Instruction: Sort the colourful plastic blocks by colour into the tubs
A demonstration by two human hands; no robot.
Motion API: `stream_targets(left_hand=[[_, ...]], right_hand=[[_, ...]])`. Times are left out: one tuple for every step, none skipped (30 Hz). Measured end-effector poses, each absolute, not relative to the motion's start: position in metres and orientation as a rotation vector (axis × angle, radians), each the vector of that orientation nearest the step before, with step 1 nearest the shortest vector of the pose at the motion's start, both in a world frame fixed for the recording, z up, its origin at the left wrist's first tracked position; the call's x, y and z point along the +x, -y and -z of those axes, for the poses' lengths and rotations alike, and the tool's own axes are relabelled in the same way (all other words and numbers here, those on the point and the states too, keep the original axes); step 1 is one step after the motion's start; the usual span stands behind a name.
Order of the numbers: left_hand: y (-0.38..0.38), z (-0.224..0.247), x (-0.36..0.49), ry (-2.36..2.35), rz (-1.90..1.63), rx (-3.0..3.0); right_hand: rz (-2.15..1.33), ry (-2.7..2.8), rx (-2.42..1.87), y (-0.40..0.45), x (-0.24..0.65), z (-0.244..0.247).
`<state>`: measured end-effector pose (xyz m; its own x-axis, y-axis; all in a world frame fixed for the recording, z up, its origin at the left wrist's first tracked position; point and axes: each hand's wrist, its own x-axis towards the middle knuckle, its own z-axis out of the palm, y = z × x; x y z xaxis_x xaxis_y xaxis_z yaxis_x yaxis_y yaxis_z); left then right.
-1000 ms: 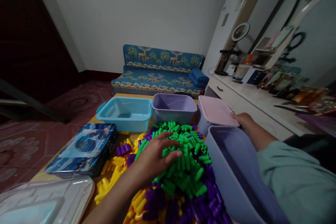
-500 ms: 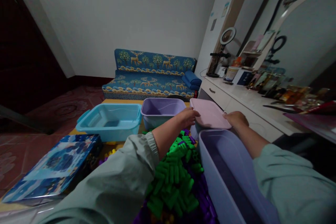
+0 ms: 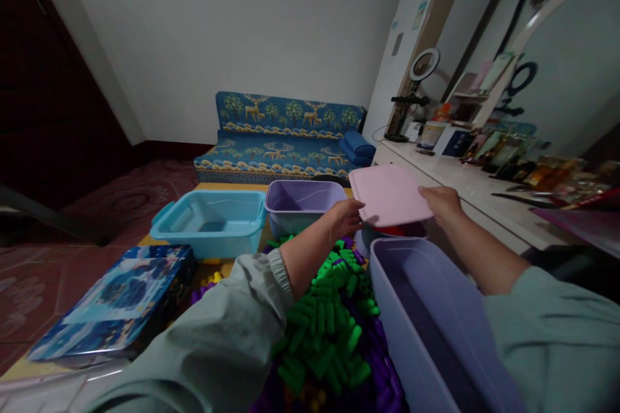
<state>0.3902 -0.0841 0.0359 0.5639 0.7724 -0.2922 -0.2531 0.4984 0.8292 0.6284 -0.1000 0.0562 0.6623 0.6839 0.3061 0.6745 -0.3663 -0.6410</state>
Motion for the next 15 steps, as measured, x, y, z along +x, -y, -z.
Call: stream_targets(left_hand=[[0.086, -0.039, 0.387, -0.716, -0.711, 0.823], [0.088, -0.042, 0.384, -0.706, -0.737, 0.824], [0.09, -0.046, 0.379, -0.699, -0.768, 0.825], [0.092, -0.049, 0.373, -0.696, -0.806, 0.826], [0.093, -0.053, 0.365, -0.697, -0.846, 0.827], [0.096, -0.057, 0.356, -0.701, -0.885, 0.825], [0.098, -0.06, 0.345, -0.703, -0.918, 0.83], [0.102, -0.064, 0.332, -0.7, -0.942, 0.85], [0.106, -0.068, 0.317, -0.691, -0.956, 0.889], [0.112, -0.071, 0.301, -0.678, -0.96, 0.948], [0.118, -0.075, 0.284, -0.669, -0.957, 1.021], [0.126, -0.077, 0.267, -0.669, -0.949, 1.095], [0.135, -0.08, 0.249, -0.679, -0.94, 1.156], [0.143, -0.081, 0.231, -0.696, -0.925, 1.197], [0.152, -0.083, 0.213, -0.72, -0.916, 1.221]], right_hand=[[-0.033, 1.019, -2.051, 0.101, 0.622, -0.061], [-0.051, 0.993, -2.001, 0.104, 0.615, -0.066], [-0.063, 0.984, -1.96, 0.106, 0.607, -0.071], [-0.085, 0.979, -1.913, 0.11, 0.599, -0.077], [-0.122, 0.975, -1.85, 0.114, 0.59, -0.082], [-0.175, 0.972, -1.771, 0.12, 0.58, -0.088], [-0.241, 0.972, -1.679, 0.126, 0.57, -0.094], [-0.314, 0.973, -1.58, 0.133, 0.559, -0.1], [-0.381, 0.981, -1.491, 0.142, 0.547, -0.105], [-0.44, 1.0, -1.426, 0.151, 0.535, -0.111], [-0.481, 1.019, -1.384, 0.161, 0.522, -0.116], [-0.516, 1.047, -1.353, 0.171, 0.508, -0.121], [-0.544, 1.074, -1.331, 0.181, 0.495, -0.126], [-0.563, 1.104, -1.307, 0.191, 0.481, -0.13], [-0.578, 1.143, -1.283, 0.201, 0.468, -0.134]])
